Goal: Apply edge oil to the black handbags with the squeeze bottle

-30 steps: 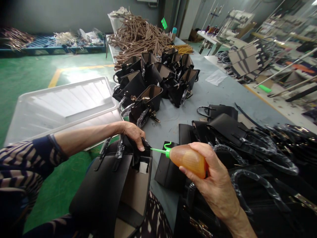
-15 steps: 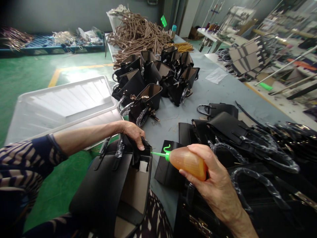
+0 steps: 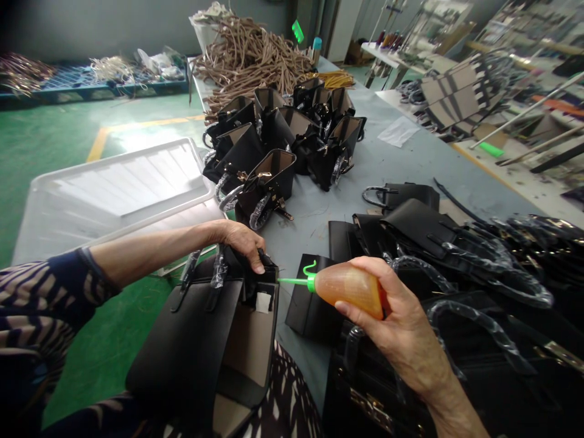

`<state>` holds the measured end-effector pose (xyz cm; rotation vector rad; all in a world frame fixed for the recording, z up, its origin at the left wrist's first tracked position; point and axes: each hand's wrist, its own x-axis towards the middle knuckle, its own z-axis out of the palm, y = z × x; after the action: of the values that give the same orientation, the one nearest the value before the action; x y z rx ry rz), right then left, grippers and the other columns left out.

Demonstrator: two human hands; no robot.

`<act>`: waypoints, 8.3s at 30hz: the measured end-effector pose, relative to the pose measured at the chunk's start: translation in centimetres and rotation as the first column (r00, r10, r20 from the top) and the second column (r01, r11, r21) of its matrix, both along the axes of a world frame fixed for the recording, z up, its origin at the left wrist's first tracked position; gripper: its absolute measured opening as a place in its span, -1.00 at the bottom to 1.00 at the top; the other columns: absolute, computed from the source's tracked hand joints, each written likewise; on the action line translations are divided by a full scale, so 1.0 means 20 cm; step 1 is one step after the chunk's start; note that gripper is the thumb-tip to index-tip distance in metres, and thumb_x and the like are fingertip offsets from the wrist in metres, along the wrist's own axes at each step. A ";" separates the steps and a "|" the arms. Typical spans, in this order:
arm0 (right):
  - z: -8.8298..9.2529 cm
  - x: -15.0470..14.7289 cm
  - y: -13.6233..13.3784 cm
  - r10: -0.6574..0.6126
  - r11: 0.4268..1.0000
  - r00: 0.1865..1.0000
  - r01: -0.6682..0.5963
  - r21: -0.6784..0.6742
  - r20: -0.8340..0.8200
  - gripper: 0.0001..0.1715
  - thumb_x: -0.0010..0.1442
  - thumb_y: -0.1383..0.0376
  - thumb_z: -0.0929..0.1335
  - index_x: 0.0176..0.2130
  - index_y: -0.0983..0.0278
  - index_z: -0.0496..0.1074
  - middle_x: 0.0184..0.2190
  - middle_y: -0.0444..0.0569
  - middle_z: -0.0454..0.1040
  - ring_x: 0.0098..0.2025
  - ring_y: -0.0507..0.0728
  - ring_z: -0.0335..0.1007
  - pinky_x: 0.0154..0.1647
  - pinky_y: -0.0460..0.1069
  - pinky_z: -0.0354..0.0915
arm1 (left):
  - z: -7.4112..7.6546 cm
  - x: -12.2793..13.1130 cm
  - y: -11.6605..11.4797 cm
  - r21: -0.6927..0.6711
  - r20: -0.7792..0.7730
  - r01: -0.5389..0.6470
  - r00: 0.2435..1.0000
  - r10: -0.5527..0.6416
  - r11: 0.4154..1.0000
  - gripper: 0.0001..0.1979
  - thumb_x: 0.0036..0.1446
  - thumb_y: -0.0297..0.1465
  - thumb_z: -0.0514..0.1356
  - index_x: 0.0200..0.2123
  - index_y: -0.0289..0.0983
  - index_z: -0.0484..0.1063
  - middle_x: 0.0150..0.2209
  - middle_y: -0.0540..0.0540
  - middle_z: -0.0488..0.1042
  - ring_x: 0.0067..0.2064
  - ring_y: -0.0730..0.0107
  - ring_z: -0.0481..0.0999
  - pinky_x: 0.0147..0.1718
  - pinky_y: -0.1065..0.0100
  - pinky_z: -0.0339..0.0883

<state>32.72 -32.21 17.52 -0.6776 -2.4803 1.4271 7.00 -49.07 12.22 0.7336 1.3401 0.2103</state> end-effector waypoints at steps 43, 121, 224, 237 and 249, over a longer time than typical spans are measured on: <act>-0.15 0.01 0.12 0.092 0.985 0.988 -0.072 -0.155 0.123 -0.48 0.01 0.03 0.46 -0.04 0.04 0.33 -0.24 -0.16 0.40 -0.33 0.10 0.32 -0.35 -0.08 0.32 | 0.02 0.02 0.04 0.031 -0.116 0.146 0.983 -0.141 0.989 -0.57 -0.14 -0.12 0.26 -0.34 -0.38 0.54 -0.37 -0.12 0.57 -0.40 0.31 0.47 -0.40 0.37 0.37; -0.17 0.13 0.05 0.204 0.968 0.946 -0.157 -0.198 0.250 -0.43 0.02 0.04 0.46 0.00 0.09 0.32 -0.11 -0.11 0.41 -0.18 0.15 0.40 -0.21 -0.07 0.37 | 0.20 -0.18 0.05 0.176 -0.420 0.238 0.896 -0.146 0.955 -0.53 -0.03 -0.04 0.18 -0.29 -0.36 0.51 -0.34 -0.06 0.53 -0.32 0.35 0.43 -0.31 0.43 0.25; -0.55 -0.32 0.00 0.329 0.925 0.943 -0.332 0.184 0.047 -0.55 0.12 0.09 0.39 -0.02 0.14 0.28 -0.09 -0.01 0.33 -0.07 0.24 0.33 -0.01 0.11 0.25 | 0.06 0.39 -0.33 0.142 -0.977 -0.049 0.153 0.148 0.989 -0.83 0.22 -0.34 -0.01 -0.22 -0.26 0.31 -0.23 -0.15 0.49 -0.32 0.15 0.53 -0.48 0.30 0.21; -0.56 -0.26 0.02 0.376 0.914 0.921 -0.387 0.122 0.105 -0.56 0.12 0.12 0.40 -0.03 0.12 0.29 -0.09 -0.04 0.34 -0.09 0.23 0.35 -0.03 0.09 0.27 | 0.07 0.42 -0.33 0.156 -0.973 -0.066 0.164 0.165 0.986 -0.77 0.25 -0.26 0.01 -0.20 -0.30 0.30 -0.23 -0.17 0.49 -0.31 0.14 0.53 -0.47 0.30 0.22; -0.57 -0.20 0.02 0.334 0.935 0.933 -0.346 0.074 0.136 -0.54 0.09 0.10 0.41 -0.03 0.13 0.31 -0.08 -0.04 0.36 -0.08 0.24 0.35 -0.02 0.11 0.27 | 0.10 0.45 -0.33 0.156 -0.953 -0.189 0.229 0.198 0.969 -0.79 0.20 -0.26 0.10 -0.21 -0.28 0.32 -0.19 -0.11 0.47 -0.23 0.20 0.52 -0.38 0.32 0.25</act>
<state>28.67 -31.90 6.05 -0.3332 -2.8516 1.3955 16.08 -55.76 14.27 0.6936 2.6879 -0.1025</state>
